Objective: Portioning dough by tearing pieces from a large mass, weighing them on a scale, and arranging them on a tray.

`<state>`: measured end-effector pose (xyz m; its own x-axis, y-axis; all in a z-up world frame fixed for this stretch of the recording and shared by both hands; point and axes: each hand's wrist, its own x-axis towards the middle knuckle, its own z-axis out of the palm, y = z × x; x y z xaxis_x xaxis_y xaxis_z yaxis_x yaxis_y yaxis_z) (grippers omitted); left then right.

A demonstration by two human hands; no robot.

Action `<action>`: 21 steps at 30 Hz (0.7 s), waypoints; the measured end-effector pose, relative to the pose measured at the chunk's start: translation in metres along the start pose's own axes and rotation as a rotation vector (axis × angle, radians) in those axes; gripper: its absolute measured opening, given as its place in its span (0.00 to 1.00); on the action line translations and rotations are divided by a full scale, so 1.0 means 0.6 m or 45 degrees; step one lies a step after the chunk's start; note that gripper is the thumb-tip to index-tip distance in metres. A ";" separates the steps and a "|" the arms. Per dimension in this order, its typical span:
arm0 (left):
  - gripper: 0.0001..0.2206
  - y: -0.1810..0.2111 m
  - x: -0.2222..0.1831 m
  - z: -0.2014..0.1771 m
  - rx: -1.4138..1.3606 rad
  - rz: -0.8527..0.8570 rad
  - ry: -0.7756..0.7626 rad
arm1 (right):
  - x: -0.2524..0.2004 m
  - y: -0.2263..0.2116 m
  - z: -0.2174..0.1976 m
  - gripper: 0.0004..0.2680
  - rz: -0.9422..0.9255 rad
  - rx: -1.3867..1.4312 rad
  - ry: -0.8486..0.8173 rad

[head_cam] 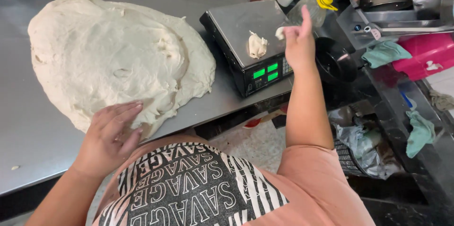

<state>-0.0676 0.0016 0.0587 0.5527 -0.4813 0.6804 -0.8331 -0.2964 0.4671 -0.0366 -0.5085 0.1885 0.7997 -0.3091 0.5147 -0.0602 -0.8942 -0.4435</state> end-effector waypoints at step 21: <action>0.12 0.014 -0.073 -0.080 0.119 -0.359 0.384 | 0.017 0.088 0.229 0.21 -0.121 -0.739 -0.356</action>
<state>-0.0977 0.0597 0.0602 0.7295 -0.1121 0.6747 -0.6393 -0.4621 0.6146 0.0504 -0.5143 0.0696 0.9380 -0.1942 0.2872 -0.2320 -0.9672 0.1037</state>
